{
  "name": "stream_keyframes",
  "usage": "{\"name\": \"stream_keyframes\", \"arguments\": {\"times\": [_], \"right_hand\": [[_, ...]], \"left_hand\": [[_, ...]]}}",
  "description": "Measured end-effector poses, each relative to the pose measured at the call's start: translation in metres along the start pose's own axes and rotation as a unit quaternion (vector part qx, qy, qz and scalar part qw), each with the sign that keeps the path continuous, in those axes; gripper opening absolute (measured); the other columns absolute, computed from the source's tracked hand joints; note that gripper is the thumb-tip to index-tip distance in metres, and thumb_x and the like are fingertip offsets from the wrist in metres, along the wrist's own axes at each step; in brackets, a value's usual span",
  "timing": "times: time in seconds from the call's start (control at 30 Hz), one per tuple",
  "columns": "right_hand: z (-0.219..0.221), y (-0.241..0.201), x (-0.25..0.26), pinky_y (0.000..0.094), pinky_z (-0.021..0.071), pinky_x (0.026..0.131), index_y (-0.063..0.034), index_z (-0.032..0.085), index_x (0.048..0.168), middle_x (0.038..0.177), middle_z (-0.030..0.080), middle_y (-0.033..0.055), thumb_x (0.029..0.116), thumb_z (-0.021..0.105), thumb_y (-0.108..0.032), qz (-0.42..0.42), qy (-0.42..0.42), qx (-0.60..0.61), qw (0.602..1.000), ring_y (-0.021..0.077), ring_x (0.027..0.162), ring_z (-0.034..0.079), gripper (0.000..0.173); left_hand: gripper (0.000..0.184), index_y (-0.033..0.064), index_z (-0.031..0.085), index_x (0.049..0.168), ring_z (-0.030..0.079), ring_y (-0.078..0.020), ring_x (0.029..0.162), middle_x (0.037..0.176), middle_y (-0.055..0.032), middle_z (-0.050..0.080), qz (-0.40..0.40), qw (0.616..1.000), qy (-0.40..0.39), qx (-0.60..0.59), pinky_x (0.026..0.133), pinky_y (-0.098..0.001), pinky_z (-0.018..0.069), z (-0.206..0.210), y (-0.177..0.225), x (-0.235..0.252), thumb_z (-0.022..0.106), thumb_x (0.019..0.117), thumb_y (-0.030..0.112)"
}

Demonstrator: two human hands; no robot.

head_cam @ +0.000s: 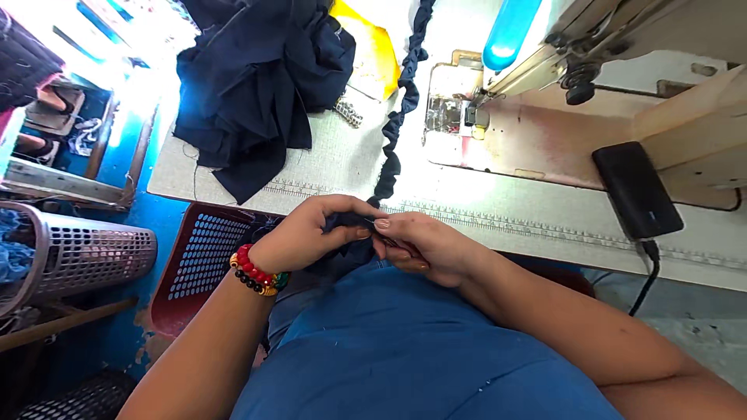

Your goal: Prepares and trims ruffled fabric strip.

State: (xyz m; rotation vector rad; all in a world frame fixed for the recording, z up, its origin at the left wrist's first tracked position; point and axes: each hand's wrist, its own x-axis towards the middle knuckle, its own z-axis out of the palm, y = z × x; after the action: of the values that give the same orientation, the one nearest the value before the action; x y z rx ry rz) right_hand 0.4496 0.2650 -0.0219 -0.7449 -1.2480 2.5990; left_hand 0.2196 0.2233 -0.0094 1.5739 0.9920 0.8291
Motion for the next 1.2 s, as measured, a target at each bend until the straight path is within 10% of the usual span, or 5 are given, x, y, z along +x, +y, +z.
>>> {"name": "stream_keyframes", "arguments": {"times": [0.27, 0.43, 0.53, 0.87, 1.2], "right_hand": [[-0.001, -0.01, -0.005, 0.0118, 0.0265, 0.043, -0.0111, 0.062, 0.087, 0.056, 0.039, -0.0126, 0.1085, 0.04, -0.027, -0.075, 0.02, -0.086, 0.993, -0.0049, 0.045, 0.033, 0.035], [-0.028, -0.057, 0.007, 0.0305, 0.046, 0.057, -0.0037, 0.065, 0.113, 0.073, 0.059, 0.0014, 0.0989, 0.065, -0.037, -0.197, 0.353, -0.37, 0.837, 0.0097, 0.061, 0.052, 0.036], [-0.05, -0.076, 0.044, 0.0384, 0.054, 0.079, -0.0013, 0.056, 0.132, 0.1, 0.067, 0.0112, 0.0956, 0.071, -0.038, -0.152, 0.443, -0.277, 0.839, 0.0162, 0.085, 0.063, 0.054], [-0.016, -0.057, 0.035, 0.0204, 0.0506, 0.059, -0.0017, 0.062, 0.115, 0.082, 0.066, 0.0038, 0.1043, 0.053, -0.01, -0.303, 0.287, -0.269, 0.868, 0.0059, 0.065, 0.06, 0.016], [0.027, -0.028, 0.003, 0.0201, 0.0514, 0.061, -0.0029, 0.066, 0.102, 0.078, 0.067, 0.0002, 0.0983, 0.057, -0.008, -0.302, 0.137, -0.404, 0.852, 0.0033, 0.068, 0.061, 0.011]], "left_hand": [[0.016, 0.0125, 0.075, 0.104, 0.068, 0.0021, 0.085, 0.097, 0.0086, 0.074, -0.017, 0.998, 0.04, 0.053, 0.074, -0.0159, 0.0571, -0.003, -0.006, -0.001, 0.071, 0.0889, 0.009], [0.016, 0.0124, 0.077, 0.108, 0.068, 0.0036, 0.096, 0.104, 0.0091, 0.075, -0.003, 0.999, 0.009, 0.039, 0.087, -0.0162, 0.0558, -0.007, -0.002, -0.009, 0.07, 0.0934, 0.012], [0.017, 0.009, 0.076, 0.11, 0.065, 0.004, 0.1, 0.106, 0.0046, 0.073, 0.044, 0.997, -0.044, 0.055, 0.091, -0.0157, 0.0528, 0.005, 0.005, -0.009, 0.068, 0.0967, 0.016], [0.047, 0.0284, 0.059, 0.143, 0.066, 0.0005, 0.083, 0.099, 0.0099, 0.071, 0.007, 0.998, 0.049, -0.029, 0.074, -0.0156, 0.0558, -0.025, 0.011, -0.068, 0.066, 0.0988, 0.041], [0.019, 0.0246, 0.069, 0.097, 0.065, -0.0038, 0.084, 0.088, 0.0089, 0.066, 0.02, 0.941, 0.27, -0.204, 0.077, -0.0213, 0.0565, -0.044, 0.01, -0.093, 0.058, 0.1032, 0.038]]}}
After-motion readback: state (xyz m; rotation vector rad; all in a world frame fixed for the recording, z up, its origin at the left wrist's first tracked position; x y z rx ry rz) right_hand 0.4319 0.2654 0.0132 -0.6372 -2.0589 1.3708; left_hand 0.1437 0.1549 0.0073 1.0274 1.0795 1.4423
